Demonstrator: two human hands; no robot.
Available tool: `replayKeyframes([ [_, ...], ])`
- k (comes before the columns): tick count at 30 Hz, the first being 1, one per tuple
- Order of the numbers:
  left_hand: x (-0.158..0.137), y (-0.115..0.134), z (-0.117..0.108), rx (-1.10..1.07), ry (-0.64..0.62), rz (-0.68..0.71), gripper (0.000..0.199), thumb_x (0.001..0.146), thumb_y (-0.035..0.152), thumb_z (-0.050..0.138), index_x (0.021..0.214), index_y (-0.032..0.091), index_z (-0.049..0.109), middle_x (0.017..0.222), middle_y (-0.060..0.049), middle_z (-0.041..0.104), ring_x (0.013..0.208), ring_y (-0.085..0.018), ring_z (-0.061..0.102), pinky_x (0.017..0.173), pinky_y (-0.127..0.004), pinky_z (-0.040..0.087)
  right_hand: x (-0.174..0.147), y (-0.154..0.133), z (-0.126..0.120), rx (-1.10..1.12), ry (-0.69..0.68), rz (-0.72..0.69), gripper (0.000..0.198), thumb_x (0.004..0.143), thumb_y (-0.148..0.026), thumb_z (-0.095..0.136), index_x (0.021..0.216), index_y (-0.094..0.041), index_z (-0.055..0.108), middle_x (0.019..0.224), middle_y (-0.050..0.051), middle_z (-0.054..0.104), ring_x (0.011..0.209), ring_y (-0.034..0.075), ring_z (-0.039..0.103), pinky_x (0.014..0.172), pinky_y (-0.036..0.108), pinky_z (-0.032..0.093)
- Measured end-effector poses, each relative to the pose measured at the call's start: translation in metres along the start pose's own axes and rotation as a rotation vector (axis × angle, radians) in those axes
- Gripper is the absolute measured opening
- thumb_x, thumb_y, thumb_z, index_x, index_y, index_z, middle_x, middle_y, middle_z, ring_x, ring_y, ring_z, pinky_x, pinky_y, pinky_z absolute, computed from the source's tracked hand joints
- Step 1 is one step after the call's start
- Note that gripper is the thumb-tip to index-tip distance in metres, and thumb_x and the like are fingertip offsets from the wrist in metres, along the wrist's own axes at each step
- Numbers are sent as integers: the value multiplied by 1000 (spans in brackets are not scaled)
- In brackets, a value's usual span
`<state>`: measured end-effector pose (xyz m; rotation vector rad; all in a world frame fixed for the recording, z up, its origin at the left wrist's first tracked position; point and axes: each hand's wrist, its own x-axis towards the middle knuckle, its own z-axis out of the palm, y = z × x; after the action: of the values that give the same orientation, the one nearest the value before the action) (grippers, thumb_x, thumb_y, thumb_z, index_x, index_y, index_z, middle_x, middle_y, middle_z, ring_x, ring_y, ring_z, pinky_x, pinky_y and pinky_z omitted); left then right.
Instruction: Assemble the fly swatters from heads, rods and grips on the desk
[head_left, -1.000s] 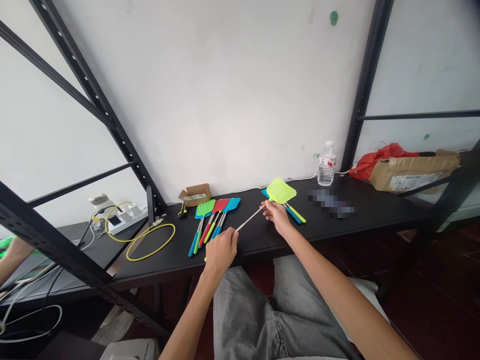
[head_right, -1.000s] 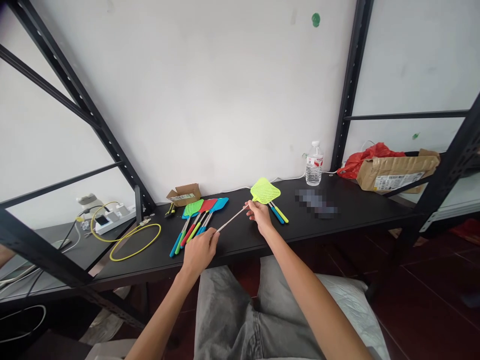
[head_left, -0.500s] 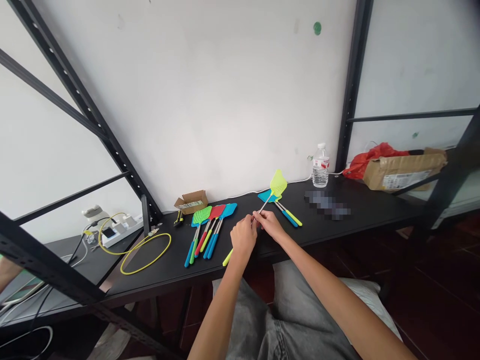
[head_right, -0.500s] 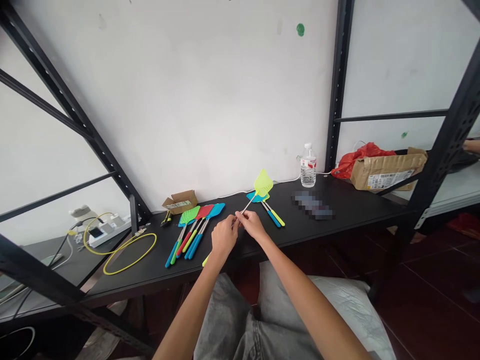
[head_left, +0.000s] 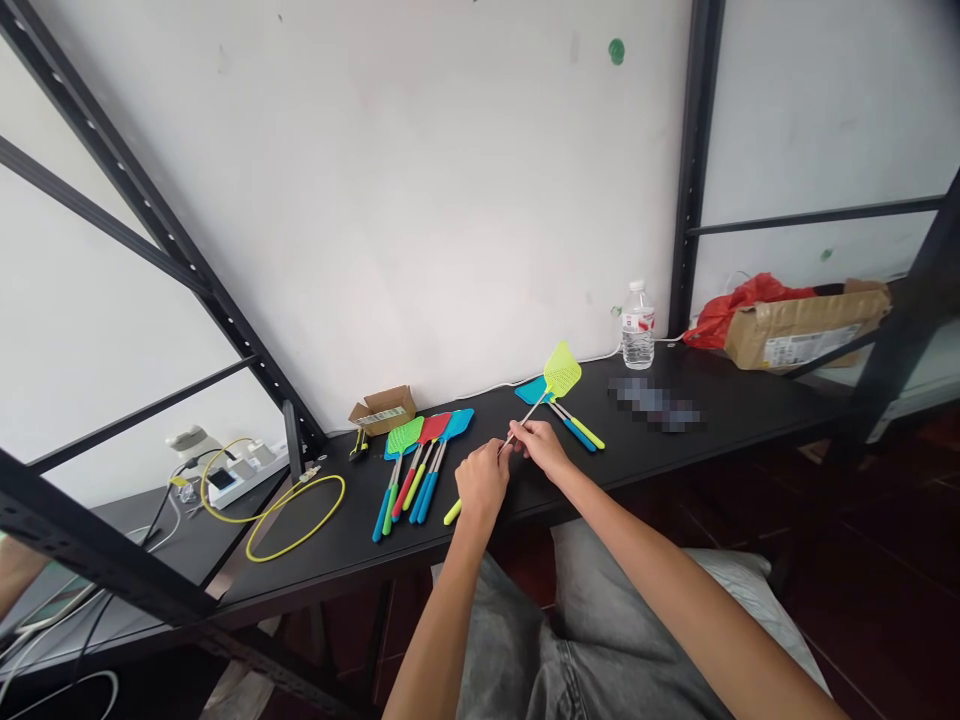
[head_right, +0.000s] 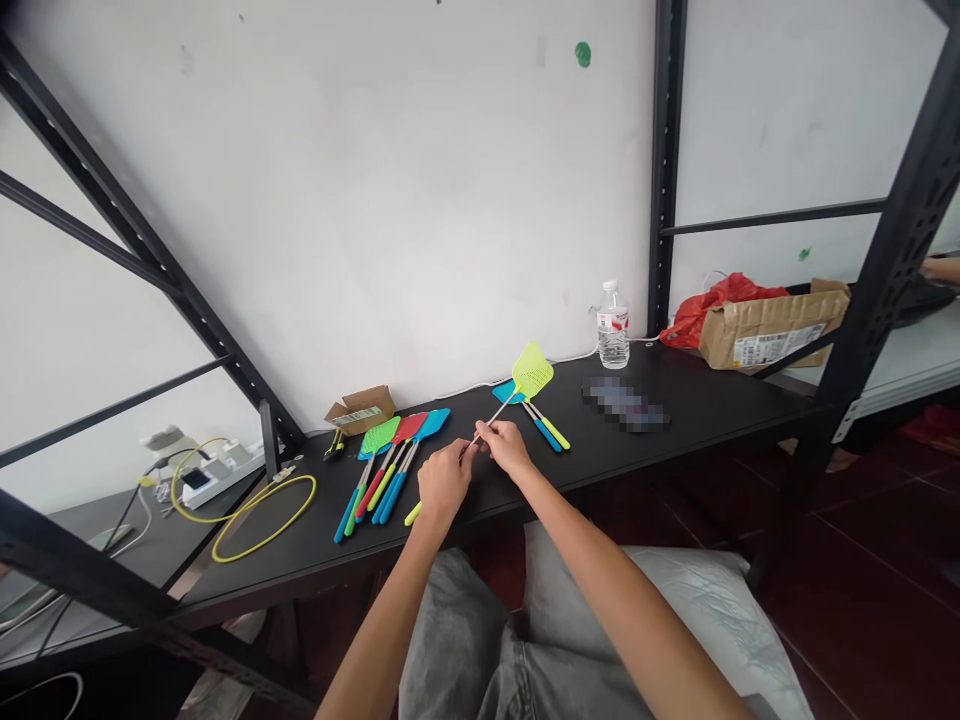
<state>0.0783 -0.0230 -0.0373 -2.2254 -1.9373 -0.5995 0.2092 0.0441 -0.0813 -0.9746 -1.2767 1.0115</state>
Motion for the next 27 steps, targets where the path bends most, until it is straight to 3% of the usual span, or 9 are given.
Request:
replayKeyframes([
  [11, 9, -15, 5, 30, 64, 108, 42, 100, 46, 29, 109, 29, 66, 97, -4, 71, 84, -17, 65, 60, -23, 31, 2, -1, 3, -17, 87, 19, 47, 81, -60, 55, 76, -16, 73, 57, 5, 63, 52, 15, 56, 47, 23, 39],
  [19, 8, -17, 1, 54, 55, 101, 43, 100, 47, 28, 106, 29, 66, 94, -4, 71, 82, -18, 65, 58, -24, 27, 7, -3, 9, 30, 117, 46, 44, 82, -55, 57, 73, -15, 72, 74, 9, 71, 51, 13, 59, 46, 23, 38],
  [27, 7, -19, -8, 92, 27, 110, 42, 100, 46, 28, 102, 28, 67, 92, -4, 71, 80, -17, 65, 57, -25, 26, 10, -3, 11, 94, 148, 69, 43, 81, -55, 57, 73, -16, 72, 76, 9, 72, 48, 12, 59, 47, 23, 39],
])
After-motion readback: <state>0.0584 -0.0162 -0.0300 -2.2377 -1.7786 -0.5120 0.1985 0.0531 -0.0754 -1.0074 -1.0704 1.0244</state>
